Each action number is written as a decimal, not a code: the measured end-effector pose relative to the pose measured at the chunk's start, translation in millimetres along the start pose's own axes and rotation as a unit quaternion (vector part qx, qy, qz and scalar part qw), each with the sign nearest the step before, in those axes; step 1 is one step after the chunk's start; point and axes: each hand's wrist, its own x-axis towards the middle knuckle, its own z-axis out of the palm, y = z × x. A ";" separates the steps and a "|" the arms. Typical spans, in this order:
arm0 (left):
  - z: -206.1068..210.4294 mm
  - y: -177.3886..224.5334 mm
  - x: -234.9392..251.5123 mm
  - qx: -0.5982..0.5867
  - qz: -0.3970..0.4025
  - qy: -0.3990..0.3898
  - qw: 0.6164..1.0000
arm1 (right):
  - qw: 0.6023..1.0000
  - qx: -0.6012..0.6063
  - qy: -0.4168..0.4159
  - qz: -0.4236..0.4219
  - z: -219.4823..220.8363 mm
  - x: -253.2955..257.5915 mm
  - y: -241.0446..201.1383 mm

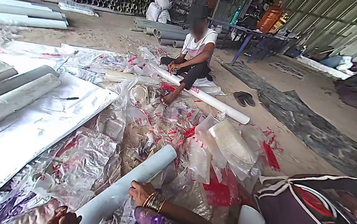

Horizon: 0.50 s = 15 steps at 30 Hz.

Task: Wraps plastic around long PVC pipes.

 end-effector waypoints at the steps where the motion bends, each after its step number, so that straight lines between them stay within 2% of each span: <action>1: -0.6 9.7 0.0 0.174 0.043 0.024 0.983 | 1.000 0.002 0.015 -0.002 2.6 -3.3 -0.2; 2: 1.9 22.2 -0.9 0.358 0.076 0.007 0.931 | 1.000 -0.001 0.020 -0.001 -0.2 -8.1 -4.8; 3: 11.7 34.4 -4.4 0.504 0.086 -0.038 0.859 | 1.000 -0.008 -0.010 0.021 -11.9 -17.2 -17.6; 4: 25.6 39.4 -9.3 0.595 0.081 -0.078 0.796 | 0.993 -0.009 -0.083 0.083 -31.4 -27.5 -39.8; 5: 39.7 35.4 -12.8 0.640 0.069 -0.109 0.757 | 0.984 -0.003 -0.113 0.136 -35.7 -31.1 -51.2; 6: 50.5 24.0 -15.1 0.668 0.043 -0.138 0.730 | 0.987 0.000 -0.076 0.145 -21.2 -31.6 -46.1; 7: 55.4 5.7 -15.8 0.679 0.020 -0.160 0.717 | 0.995 -0.007 -0.009 0.097 3.3 -28.8 -23.2; 8: 56.0 -16.5 -17.7 0.673 0.028 -0.160 0.722 | 0.998 -0.014 0.036 0.051 21.4 -24.0 -2.9; 9: 54.1 -39.8 -21.0 0.661 0.075 -0.135 0.735 | 0.998 -0.010 0.045 0.036 27.3 -19.7 5.5; 10: 50.8 -60.3 -23.7 0.652 0.136 -0.097 0.740 | 0.998 -0.007 0.034 0.050 26.6 -16.4 4.3; 11: 48.4 -70.0 -26.2 0.649 0.160 -0.079 0.740 | 0.996 -0.008 0.015 0.085 20.6 -13.2 -3.7; 13: 46.7 -68.9 -17.4 0.664 0.137 -0.075 0.731 | 0.988 -0.055 -0.034 0.142 -1.1 3.8 -24.8; 15: 52.1 -51.0 3.8 0.676 0.049 -0.099 0.729 | 0.987 -0.121 -0.007 0.109 -8.2 22.4 -26.3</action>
